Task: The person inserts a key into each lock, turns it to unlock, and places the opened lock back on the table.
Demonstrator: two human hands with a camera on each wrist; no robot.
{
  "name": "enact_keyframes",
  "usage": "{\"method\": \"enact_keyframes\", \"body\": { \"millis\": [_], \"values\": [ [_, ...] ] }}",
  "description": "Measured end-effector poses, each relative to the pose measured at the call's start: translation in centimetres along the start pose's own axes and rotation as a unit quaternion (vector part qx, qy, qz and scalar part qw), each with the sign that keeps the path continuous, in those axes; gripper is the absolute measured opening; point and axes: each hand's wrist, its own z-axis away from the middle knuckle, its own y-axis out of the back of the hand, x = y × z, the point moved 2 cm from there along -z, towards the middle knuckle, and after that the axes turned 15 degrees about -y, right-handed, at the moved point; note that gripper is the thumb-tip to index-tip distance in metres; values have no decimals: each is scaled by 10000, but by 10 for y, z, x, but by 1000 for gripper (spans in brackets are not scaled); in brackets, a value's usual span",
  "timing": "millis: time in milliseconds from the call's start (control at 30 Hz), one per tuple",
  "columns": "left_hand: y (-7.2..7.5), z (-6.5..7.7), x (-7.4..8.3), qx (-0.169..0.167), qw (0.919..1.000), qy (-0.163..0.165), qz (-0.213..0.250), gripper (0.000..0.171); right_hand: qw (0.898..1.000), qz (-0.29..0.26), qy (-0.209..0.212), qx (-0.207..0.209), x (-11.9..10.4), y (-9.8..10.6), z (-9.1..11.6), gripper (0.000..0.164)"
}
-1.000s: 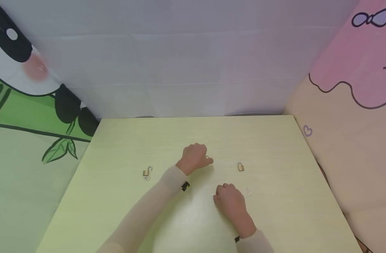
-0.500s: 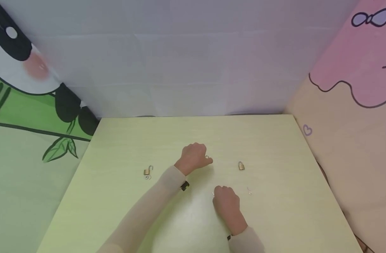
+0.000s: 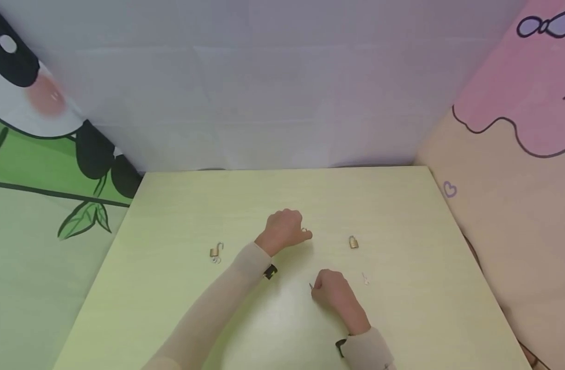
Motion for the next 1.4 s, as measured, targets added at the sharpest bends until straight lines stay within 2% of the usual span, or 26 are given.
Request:
{"method": "enact_keyframes", "body": {
  "millis": [167,233,333,433,567,700,800,967,1067,1400],
  "values": [
    [1,0,-2,83,10000,-6,27,46,9982,-383,414,186,1,-1,0,13],
    [1,1,-3,91,9999,-24,85,46,9968,-675,383,171,1,0,0,11],
    [1,2,-3,64,9999,-12,134,46,9897,-1424,132,-57,2,1,0,6],
    [4,3,-3,82,9998,59,145,44,9680,-2484,-173,-307,2,3,0,7],
    [6,4,-3,143,9997,100,194,42,9272,-3705,-445,-315,-1,5,0,13],
    [6,4,-4,204,9992,61,350,43,8939,-4435,-638,-91,-6,7,-2,17],
    [4,4,-4,243,9987,28,455,44,8748,-4795,-696,-7,-10,8,-5,16],
    [2,3,-5,235,9987,6,462,44,8504,-5220,-649,-67,-17,12,-12,18],
    [3,3,-4,262,9983,2,516,44,8412,-5370,-620,-103,-21,14,-16,19],
    [6,4,0,288,9989,14,370,44,8255,-5590,-765,-167,-25,18,-26,20]
  ]
}}
